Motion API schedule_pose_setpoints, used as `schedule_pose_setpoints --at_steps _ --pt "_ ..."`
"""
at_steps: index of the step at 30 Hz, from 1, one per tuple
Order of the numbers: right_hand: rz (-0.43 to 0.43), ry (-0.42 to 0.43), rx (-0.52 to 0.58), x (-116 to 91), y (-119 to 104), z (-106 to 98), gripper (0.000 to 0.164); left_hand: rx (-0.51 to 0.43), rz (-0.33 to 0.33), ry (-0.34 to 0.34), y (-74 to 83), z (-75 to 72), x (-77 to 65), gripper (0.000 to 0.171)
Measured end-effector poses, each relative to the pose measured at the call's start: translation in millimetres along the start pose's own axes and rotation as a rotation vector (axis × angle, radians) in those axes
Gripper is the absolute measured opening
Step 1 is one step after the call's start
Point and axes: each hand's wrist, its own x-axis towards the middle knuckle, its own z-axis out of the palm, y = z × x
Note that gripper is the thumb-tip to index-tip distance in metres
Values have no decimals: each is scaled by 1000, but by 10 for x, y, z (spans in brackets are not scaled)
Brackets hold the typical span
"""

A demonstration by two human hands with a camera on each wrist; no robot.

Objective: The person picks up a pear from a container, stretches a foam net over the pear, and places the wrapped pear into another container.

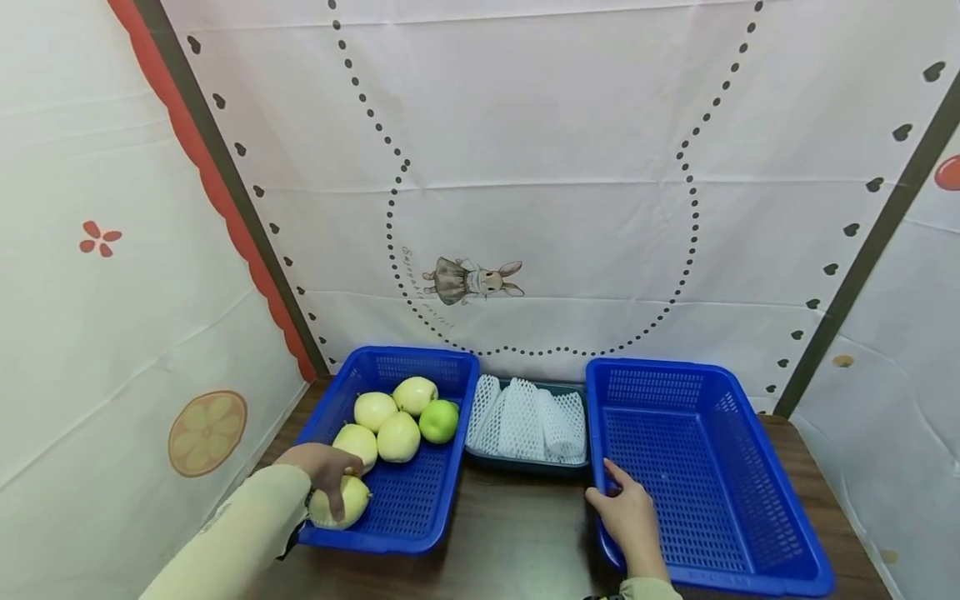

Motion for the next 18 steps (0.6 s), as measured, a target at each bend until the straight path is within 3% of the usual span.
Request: schedule_pose_setpoints --at_steps 7,14,18 --pt "13 -4 1 -5 -15 6 59 -278 117 -90 -86 -46 2 58" --pt "16 -16 9 -2 -12 26 59 -322 220 -36 -72 27 51 50" --pt "7 -16 12 3 -8 27 60 -372 269 16 -31 58 88 59"
